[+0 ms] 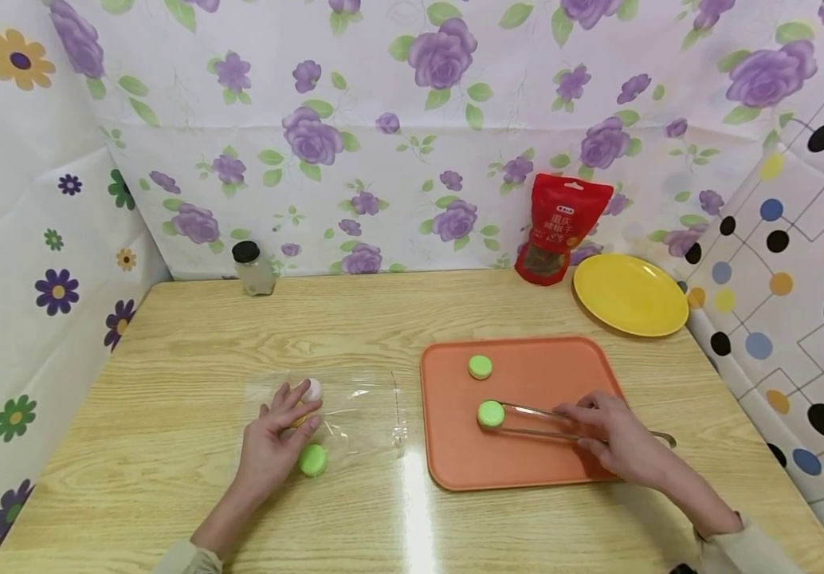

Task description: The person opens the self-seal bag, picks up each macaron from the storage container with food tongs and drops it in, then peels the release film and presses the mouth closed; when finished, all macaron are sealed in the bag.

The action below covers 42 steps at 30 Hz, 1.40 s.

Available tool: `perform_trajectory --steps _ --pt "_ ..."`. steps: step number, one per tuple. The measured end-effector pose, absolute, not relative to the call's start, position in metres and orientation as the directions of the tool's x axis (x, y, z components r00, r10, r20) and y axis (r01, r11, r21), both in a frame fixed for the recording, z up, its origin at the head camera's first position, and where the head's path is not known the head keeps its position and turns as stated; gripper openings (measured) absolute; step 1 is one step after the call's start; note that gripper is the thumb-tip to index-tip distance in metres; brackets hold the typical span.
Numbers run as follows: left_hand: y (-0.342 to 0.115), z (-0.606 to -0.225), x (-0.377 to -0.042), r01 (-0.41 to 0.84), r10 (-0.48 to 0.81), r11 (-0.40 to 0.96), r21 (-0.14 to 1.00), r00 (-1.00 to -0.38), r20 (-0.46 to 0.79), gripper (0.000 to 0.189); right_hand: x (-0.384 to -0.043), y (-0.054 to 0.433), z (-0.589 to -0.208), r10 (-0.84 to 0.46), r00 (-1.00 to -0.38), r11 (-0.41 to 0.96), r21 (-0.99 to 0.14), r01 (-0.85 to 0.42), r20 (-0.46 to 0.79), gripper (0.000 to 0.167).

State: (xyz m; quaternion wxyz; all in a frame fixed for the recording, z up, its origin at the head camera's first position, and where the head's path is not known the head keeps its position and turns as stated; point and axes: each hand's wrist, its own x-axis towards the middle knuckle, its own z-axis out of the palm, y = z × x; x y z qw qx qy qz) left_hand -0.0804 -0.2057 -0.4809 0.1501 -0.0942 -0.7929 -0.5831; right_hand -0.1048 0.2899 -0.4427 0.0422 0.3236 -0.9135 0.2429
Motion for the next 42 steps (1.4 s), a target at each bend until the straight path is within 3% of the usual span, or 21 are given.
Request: perform_trajectory --steps 10,26,38,42 --pt "-0.205 -0.48 -0.08 0.326 -0.029 0.297 0.898 -0.936 0.349 0.02 -0.114 0.251 -0.433 -0.593 -0.794 0.678 -0.449 -0.582 0.134 0.053" --pt "-0.206 -0.481 -0.08 0.329 -0.023 0.296 0.897 -0.936 0.351 0.02 -0.139 0.156 -0.43 -0.74 -0.65 0.552 -0.396 -0.734 0.173 0.046" --pt "-0.207 -0.482 -0.081 0.324 -0.019 0.302 0.897 -0.938 0.345 0.021 -0.148 0.102 -0.433 -0.775 -0.62 0.54 -0.382 -0.75 0.122 0.04" --pt "-0.207 -0.481 -0.08 0.322 -0.012 0.294 0.9 -0.94 0.341 0.021 -0.149 0.088 -0.433 -0.783 -0.613 0.538 -0.377 -0.754 0.109 0.047"
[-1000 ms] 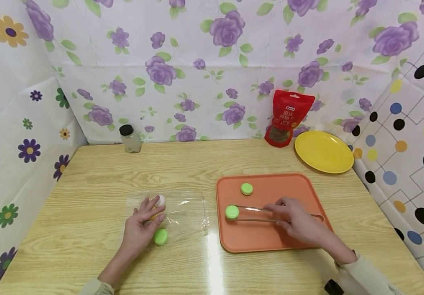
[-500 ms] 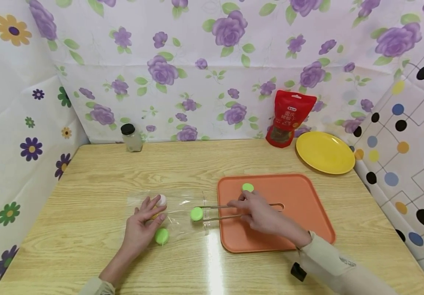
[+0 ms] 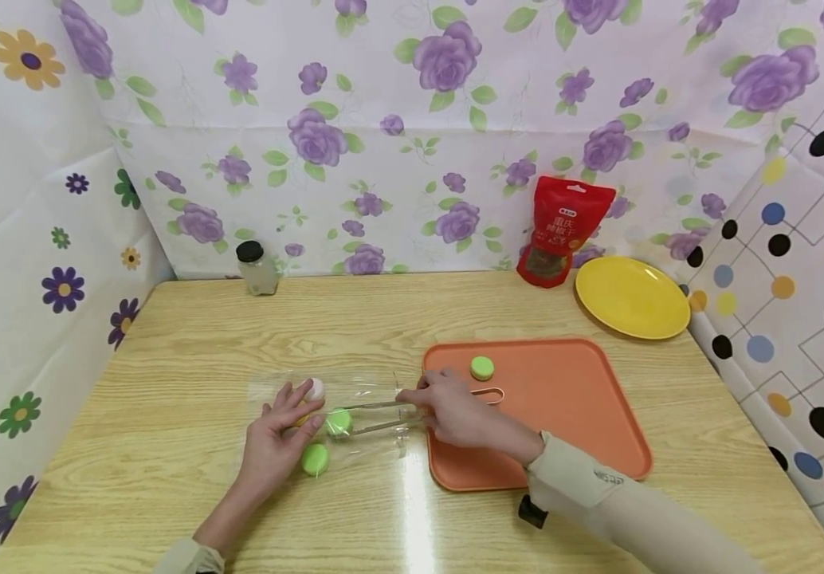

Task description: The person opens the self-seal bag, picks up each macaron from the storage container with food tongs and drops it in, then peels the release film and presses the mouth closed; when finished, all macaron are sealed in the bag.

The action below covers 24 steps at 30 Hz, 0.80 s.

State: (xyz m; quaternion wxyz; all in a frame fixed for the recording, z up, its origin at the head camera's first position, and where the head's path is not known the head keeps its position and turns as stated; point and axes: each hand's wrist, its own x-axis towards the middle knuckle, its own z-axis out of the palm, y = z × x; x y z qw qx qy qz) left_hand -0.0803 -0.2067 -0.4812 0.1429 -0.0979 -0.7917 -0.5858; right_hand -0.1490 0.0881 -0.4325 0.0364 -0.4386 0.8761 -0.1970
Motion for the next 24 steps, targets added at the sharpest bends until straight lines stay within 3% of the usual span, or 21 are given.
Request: perform_trajectory --steps 16,24 --pt "-0.208 -0.48 -0.082 0.338 -0.019 0.305 0.89 -0.932 0.361 0.02 -0.147 0.058 -0.431 -0.747 -0.663 0.618 -0.42 -0.664 -0.051 0.049" --pt "-0.207 -0.482 -0.08 0.334 -0.016 0.306 0.891 -0.934 0.356 0.02 -0.143 0.062 -0.433 -0.737 -0.675 0.618 -0.445 -0.648 -0.041 0.047"
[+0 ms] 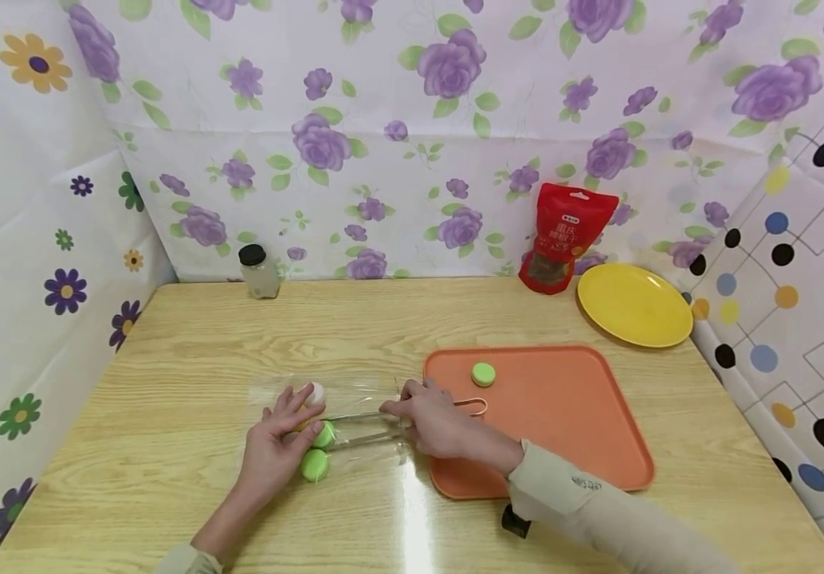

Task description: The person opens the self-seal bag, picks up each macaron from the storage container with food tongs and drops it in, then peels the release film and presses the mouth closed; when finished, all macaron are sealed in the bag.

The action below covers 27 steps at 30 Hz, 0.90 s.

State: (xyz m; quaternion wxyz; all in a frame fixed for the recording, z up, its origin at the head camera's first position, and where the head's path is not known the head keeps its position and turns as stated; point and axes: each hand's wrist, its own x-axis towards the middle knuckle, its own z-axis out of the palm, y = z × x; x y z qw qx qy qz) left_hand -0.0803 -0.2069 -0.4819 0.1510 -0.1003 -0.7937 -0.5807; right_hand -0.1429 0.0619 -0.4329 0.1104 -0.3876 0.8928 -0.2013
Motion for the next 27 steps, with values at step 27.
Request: perform_trajectory --steps 27 --pt "-0.207 -0.484 -0.08 0.345 -0.025 0.296 0.89 -0.929 0.369 0.02 -0.145 0.229 -0.419 -0.57 -0.795 0.673 -0.437 -0.597 0.207 0.052"
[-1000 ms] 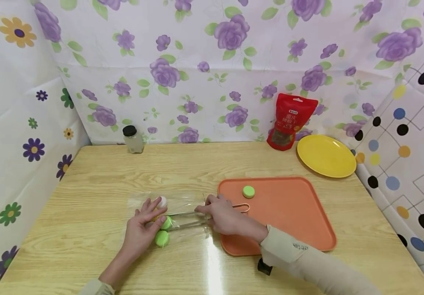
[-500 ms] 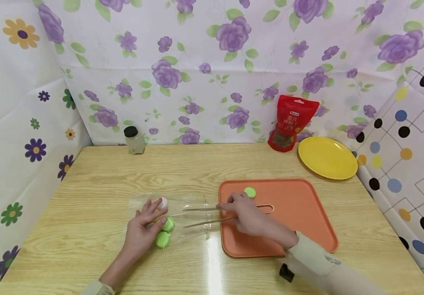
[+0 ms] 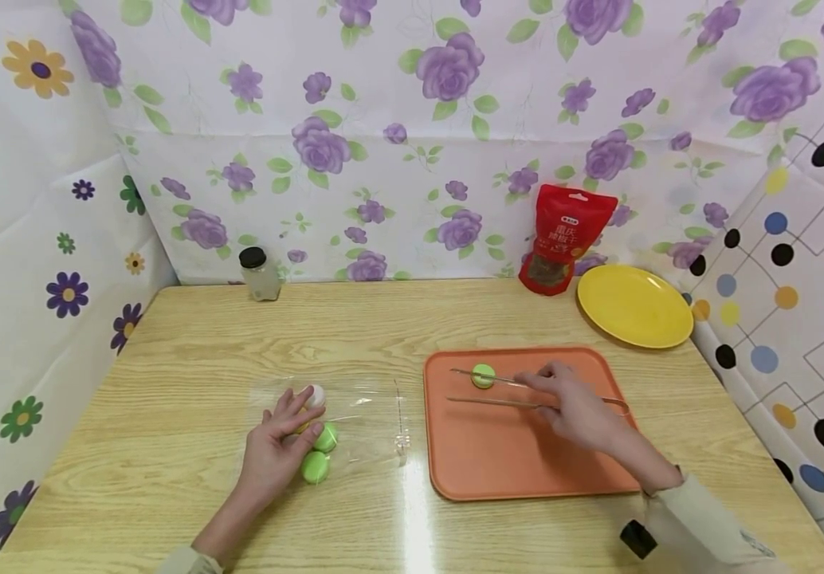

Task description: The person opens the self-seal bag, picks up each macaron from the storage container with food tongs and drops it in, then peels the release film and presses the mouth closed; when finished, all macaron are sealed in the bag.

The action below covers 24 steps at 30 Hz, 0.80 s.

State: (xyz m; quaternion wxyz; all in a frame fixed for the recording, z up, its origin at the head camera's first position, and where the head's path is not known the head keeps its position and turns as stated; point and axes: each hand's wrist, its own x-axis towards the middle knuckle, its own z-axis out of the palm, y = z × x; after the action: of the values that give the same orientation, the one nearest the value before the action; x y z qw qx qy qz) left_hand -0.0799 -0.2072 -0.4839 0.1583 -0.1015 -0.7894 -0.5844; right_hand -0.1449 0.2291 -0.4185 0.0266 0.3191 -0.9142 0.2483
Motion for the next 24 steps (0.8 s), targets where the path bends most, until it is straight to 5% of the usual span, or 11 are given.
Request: perform_trajectory --steps 24 --pt "-0.206 -0.483 -0.08 0.332 -0.021 0.312 0.89 -0.934 0.356 0.02 -0.16 0.272 -0.439 -0.468 -0.87 0.746 -0.459 -0.483 0.155 0.051"
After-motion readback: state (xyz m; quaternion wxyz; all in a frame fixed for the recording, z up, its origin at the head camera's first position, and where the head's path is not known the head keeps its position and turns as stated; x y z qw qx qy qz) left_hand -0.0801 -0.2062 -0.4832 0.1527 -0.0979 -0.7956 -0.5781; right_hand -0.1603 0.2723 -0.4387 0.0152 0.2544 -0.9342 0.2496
